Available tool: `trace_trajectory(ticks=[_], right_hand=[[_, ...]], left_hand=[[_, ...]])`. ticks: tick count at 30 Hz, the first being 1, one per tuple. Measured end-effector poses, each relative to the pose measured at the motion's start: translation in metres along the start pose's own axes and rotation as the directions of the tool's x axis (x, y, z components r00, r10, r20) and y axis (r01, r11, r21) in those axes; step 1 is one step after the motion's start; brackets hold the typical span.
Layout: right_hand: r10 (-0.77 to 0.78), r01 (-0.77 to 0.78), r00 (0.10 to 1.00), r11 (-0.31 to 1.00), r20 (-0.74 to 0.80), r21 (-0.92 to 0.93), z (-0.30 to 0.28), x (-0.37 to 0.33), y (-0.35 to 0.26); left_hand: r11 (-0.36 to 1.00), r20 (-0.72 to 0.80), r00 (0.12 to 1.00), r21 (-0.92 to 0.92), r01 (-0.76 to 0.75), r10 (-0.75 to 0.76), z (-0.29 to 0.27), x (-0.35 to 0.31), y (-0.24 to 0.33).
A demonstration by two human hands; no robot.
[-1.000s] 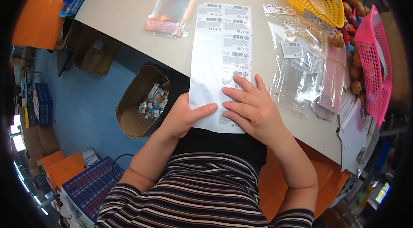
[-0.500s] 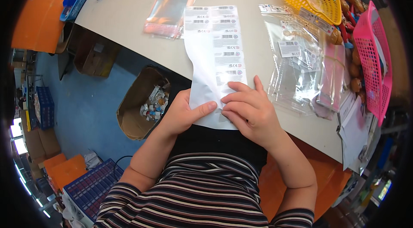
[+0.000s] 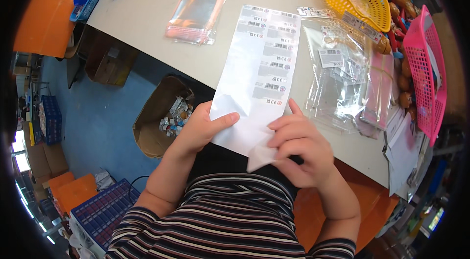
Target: Applying adhesive product labels onto small clear plastic bags at a factory workstation.
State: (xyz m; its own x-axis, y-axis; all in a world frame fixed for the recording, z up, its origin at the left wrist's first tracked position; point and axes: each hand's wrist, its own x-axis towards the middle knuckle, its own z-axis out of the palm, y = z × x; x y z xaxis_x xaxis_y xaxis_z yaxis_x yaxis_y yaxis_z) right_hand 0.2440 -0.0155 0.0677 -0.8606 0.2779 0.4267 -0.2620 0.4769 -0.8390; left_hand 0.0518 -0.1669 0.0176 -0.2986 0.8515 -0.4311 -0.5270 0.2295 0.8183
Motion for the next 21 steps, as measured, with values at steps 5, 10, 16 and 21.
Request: trace_trajectory(ticks=[5, 10, 16, 21], right_hand=[[0.236, 0.095, 0.873, 0.775, -0.426, 0.625, -0.01, 0.008, -0.012], [0.556, -0.483, 0.824, 0.79, -0.108, 0.378, -0.032, 0.021, -0.004], [0.418, -0.419, 0.907, 0.908, 0.052, 0.0, 0.005, 0.068, -0.004], [0.341, -0.338, 0.94, 0.933, 0.002, -0.123, 0.003, 0.081, -0.001]], left_hand=[[0.939, 0.017, 0.995, 0.333, 0.085, -0.096, -0.016, -0.015, 0.001], [0.645, -0.158, 0.966, 0.764, -0.012, 0.206, -0.024, -0.042, -0.003], [0.593, 0.063, 0.829, 0.669, -0.448, 0.555, 0.021, -0.019, 0.07], [0.7, 0.013, 0.873, 0.593, -0.399, 0.488, 0.03, 0.0, 0.071]])
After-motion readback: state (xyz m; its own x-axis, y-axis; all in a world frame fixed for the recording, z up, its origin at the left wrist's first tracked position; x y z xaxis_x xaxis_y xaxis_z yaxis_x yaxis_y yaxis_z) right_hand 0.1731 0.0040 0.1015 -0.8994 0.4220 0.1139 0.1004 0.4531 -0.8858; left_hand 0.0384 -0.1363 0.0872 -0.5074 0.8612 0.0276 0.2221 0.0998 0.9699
